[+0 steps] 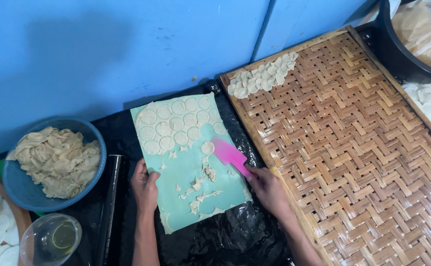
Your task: Scraping circular dough pieces from a stencil onto a bamboo tray using a spatula.
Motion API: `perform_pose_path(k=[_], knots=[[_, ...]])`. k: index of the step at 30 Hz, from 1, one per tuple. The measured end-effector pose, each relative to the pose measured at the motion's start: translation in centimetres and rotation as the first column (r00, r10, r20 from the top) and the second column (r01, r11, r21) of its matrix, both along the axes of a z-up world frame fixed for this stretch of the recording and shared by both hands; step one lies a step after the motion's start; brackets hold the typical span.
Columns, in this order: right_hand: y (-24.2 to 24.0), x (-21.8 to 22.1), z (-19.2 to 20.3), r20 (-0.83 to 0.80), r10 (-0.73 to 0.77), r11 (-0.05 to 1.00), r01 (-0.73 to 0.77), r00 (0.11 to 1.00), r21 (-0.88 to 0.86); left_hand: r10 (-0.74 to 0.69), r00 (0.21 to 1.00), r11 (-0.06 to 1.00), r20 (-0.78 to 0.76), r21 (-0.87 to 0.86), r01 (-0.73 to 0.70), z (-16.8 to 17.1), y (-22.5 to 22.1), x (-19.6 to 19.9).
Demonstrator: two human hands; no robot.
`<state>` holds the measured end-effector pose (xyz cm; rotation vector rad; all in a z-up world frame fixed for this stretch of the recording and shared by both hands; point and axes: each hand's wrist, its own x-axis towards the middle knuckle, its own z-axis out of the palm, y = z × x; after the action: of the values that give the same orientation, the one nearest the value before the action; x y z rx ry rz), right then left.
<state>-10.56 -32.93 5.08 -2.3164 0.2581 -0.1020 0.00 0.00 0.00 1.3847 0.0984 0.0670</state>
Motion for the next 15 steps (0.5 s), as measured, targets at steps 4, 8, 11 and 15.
perform_pose_path(k=[4,8,11,15], knots=[[0.7,-0.4,0.8,0.287,0.067,0.976,-0.003,0.956,-0.219,0.010,1.000,0.998,-0.002,0.065,-0.009,0.2,-0.1,0.0],[1.2,-0.6,2.8,0.092,-0.092,0.954,0.114,0.992,-0.276,-0.002,1.000,1.000,-0.004,-0.017,0.002,-0.1,0.0,0.1],[0.5,-1.4,1.2,0.145,0.014,0.978,0.017,0.989,-0.210,-0.001,1.000,1.000,-0.003,-0.008,0.001,0.0,0.1,0.0],[1.1,-1.8,2.1,0.160,0.105,0.974,-0.070,0.981,-0.213,-0.002,1.000,1.000,0.000,0.027,0.002,0.3,0.0,0.0]])
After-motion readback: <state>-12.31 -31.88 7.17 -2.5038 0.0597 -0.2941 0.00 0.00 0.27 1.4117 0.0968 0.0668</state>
